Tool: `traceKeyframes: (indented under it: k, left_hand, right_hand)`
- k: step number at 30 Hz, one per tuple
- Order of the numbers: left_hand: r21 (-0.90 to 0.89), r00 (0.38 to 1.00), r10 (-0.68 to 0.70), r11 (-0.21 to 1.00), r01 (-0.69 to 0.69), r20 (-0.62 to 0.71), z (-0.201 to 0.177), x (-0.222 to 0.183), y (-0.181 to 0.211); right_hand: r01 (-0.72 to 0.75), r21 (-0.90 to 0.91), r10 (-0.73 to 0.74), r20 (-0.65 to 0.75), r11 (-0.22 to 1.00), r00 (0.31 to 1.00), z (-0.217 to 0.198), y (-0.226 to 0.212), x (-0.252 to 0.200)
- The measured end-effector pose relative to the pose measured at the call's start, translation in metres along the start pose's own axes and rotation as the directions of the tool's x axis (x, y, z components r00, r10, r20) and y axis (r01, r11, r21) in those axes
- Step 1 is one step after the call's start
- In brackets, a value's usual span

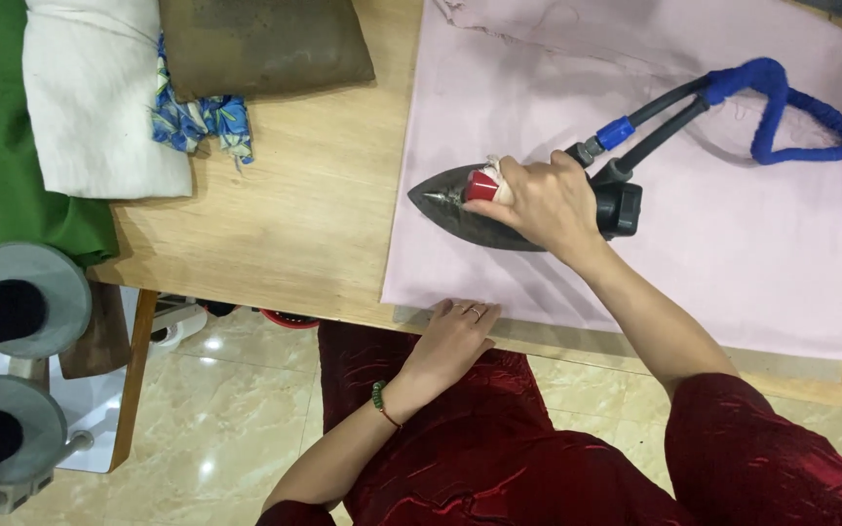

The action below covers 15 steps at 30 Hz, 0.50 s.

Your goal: Ironing a piece of pink fabric on a work table using a steam iron.

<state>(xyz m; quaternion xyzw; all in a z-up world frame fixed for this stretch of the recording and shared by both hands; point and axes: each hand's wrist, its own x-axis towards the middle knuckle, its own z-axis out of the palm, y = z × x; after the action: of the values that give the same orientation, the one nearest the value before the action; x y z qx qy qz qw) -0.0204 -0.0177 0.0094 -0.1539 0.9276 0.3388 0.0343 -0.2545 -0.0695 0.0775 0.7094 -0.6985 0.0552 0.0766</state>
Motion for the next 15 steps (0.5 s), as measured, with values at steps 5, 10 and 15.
traceKeyframes:
  k: [5,10,15]
  left_hand:
    - [-0.031,1.0,0.0,1.0,0.0,0.018,-0.003,0.001,0.001]
    - [-0.016,1.0,-0.007,1.0,0.006,-0.003,0.003,-0.003,0.0]
    - [-0.076,1.0,-0.012,0.997,0.012,0.003,0.002,-0.008,0.001]
  right_hand:
    - [-0.058,-0.038,0.057,-0.033,0.998,0.998,0.002,0.0,0.03]
    - [-0.113,-0.098,0.106,-0.069,0.989,0.992,0.029,0.03,0.08]
    - [-0.212,-0.158,0.177,-0.211,0.964,0.961,0.061,0.069,0.145]
